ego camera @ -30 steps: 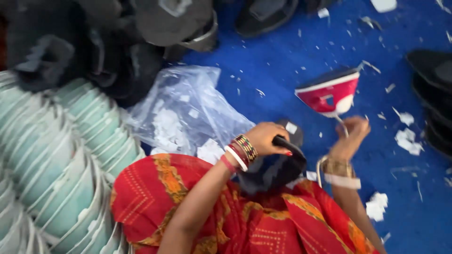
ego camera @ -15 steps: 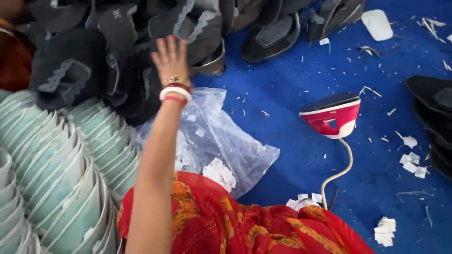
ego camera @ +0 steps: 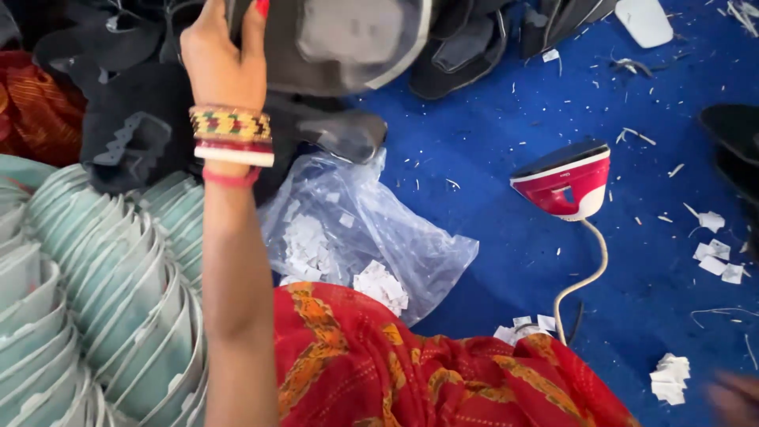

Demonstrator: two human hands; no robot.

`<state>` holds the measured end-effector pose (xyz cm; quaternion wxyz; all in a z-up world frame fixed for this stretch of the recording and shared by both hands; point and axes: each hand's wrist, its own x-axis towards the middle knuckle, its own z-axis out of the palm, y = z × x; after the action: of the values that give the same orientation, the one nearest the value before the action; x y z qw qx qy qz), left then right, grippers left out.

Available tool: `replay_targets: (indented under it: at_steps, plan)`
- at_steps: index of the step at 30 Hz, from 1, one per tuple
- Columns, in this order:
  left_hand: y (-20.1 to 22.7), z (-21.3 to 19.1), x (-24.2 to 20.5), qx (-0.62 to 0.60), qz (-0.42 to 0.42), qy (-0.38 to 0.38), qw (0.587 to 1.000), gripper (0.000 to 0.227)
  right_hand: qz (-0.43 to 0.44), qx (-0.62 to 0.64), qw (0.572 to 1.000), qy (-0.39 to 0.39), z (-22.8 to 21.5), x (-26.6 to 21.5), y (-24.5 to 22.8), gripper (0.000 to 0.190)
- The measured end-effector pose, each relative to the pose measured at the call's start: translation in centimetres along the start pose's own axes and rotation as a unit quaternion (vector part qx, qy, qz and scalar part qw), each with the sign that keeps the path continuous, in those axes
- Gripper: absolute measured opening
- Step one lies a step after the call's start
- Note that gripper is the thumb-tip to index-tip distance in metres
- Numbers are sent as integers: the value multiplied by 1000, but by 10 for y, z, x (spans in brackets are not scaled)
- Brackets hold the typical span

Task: Apply small labels to shoe components and secure them by pressing with a heated iron.

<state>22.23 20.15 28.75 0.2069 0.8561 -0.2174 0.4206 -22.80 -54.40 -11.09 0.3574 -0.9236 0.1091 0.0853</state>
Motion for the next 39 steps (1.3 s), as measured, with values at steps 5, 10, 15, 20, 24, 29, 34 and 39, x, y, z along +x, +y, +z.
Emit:
replay_targets:
  at_steps: [5, 10, 15, 20, 24, 29, 34, 39]
  plan:
    - [65, -30, -39, -252, -133, -62, 957, 28, -142, -3, 980, 136, -20, -26, -512, 22]
    - [123, -45, -96, -381, -292, -191, 856, 36, -249, 219, 926, 180, 32, 40, -563, 52]
    - [179, -39, -147, -390, -317, -334, 797, 32, -83, 440, 890, -82, 180, 93, -466, 61]
    - [237, -4, -182, 9, 60, -289, 955, 65, -70, 388, 910, -132, 234, 91, -401, 57]
    - [241, 58, -282, -20, 174, -492, 853, 69, -114, 215, 961, 134, 174, 121, -371, 37]
    - [244, 109, -360, 97, 139, -508, 844, 75, -136, 105, 969, 178, 109, 86, -351, 30]
    - [239, 108, -334, -12, 69, -542, 838, 67, -161, -143, 976, 4, 126, 26, -300, 17]
    - [247, 109, -330, 35, 41, -525, 849, 74, -210, -183, 960, 17, 135, 22, -284, 20]
